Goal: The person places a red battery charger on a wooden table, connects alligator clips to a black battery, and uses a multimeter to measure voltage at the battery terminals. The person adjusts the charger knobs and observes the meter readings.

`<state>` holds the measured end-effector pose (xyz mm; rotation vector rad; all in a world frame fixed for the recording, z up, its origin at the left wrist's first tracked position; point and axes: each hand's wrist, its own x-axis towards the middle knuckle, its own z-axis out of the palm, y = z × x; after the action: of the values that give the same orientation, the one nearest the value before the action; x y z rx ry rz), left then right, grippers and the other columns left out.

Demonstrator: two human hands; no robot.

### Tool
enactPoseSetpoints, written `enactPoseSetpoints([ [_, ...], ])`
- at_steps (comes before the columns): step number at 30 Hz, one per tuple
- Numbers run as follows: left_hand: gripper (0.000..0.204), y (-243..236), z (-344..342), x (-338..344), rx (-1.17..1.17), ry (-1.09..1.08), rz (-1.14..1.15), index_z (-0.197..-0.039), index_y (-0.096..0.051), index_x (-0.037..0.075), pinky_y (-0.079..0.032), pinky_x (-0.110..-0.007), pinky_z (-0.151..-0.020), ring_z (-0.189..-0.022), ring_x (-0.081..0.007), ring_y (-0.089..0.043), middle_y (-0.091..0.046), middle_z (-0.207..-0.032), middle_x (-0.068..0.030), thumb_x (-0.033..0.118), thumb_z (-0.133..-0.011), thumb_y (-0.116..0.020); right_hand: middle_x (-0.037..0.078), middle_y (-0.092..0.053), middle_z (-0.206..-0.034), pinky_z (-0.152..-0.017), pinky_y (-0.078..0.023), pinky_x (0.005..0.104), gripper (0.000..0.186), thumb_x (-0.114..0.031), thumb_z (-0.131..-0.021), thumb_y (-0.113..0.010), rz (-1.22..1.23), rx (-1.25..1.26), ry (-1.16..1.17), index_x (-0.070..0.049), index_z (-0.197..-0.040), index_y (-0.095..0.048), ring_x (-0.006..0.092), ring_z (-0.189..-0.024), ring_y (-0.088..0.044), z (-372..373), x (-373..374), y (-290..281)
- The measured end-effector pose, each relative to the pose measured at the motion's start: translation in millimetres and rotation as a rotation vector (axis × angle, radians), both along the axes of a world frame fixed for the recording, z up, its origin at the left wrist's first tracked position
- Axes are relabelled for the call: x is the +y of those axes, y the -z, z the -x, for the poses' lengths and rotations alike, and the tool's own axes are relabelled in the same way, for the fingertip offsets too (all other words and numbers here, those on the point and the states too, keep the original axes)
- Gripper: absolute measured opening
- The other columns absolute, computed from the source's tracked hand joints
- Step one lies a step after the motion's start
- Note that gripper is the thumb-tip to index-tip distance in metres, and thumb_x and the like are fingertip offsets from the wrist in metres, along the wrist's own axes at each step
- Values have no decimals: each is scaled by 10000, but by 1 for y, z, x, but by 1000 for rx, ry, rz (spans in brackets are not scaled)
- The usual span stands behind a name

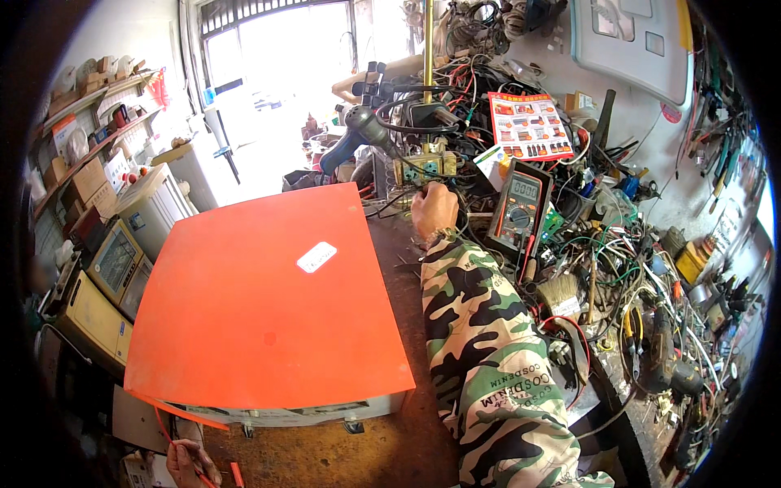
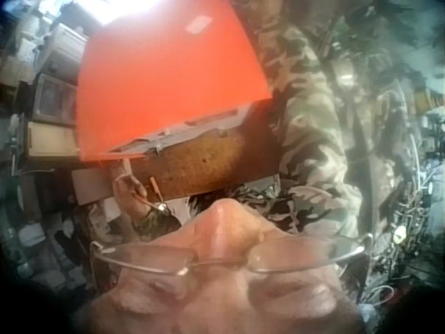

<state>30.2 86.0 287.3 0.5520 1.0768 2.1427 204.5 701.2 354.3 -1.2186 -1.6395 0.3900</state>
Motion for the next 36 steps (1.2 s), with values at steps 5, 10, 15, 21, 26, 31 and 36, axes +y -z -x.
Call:
enactPoseSetpoints([
  [5,444,-3,-2,1,-131,10,-10,-1202,-640,19,-577,-371,-457,-572,-319,-667,-695,-961,-252,354,-1090,-371,305,-678,-853,-741,-541,504,211,-151,-836,-707,-49,-109,-26,58,-849,-681,481,-845,-671,-1,6,-6],
  [10,449,3,6,-7,-124,75,-10,-1221,-636,40,-586,-397,-467,-587,-348,-674,-695,-993,-263,363,-1091,-352,310,-672,-850,-723,-537,517,269,-199,-830,-759,-106,-174,-18,48,-818,-653,491,-849,-665,1,-1,-22],
  [15,483,-6,6,-6,-312,262,-158,-1235,-617,2,-621,-488,-612,-765,-393,-698,-668,-1084,-290,359,-1099,-322,270,-687,-852,-739,-556,519,228,-204,-830,-751,-205,-261,66,9,-823,-671,460,-837,-684,7,7,-22],
  [21,463,4,18,-23,-337,321,-132,-1256,-615,-10,-601,-505,-714,-889,-381,-683,-654,-1150,-289,357,-1086,-388,257,-685,-823,-686,-570,521,131,-136,-785,-714,-262,-275,99,-15,-780,-664,448,-792,-693,22,22,-19],
  [26,347,4,-9,-13,57,-111,150,-1140,-600,36,-459,-374,-531,-651,-236,-536,-615,-944,-166,354,-1063,-486,173,-634,-700,-580,-538,552,132,-124,-758,-703,-559,-248,203,-87,-757,-577,423,-684,-683,33,39,-9],
  [31,310,-39,-48,46,262,-401,339,-983,-596,-1,-332,-231,-361,-405,-105,-439,-586,-678,-83,265,-1066,-462,266,-689,-855,-709,-551,502,464,-408,-820,-791,-260,-463,-97,29,-892,-653,442,-852,-691,-23,53,-18],
  [36,317,-38,-46,44,339,-360,280,-998,-610,-13,-348,-230,-387,-431,-91,-452,-596,-702,-67,255,-1070,-456,216,-711,-789,-705,-537,450,355,-321,-846,-733,-18,-314,-233,34,-851,-721,380,-772,-714,-55,-28,-64],
])
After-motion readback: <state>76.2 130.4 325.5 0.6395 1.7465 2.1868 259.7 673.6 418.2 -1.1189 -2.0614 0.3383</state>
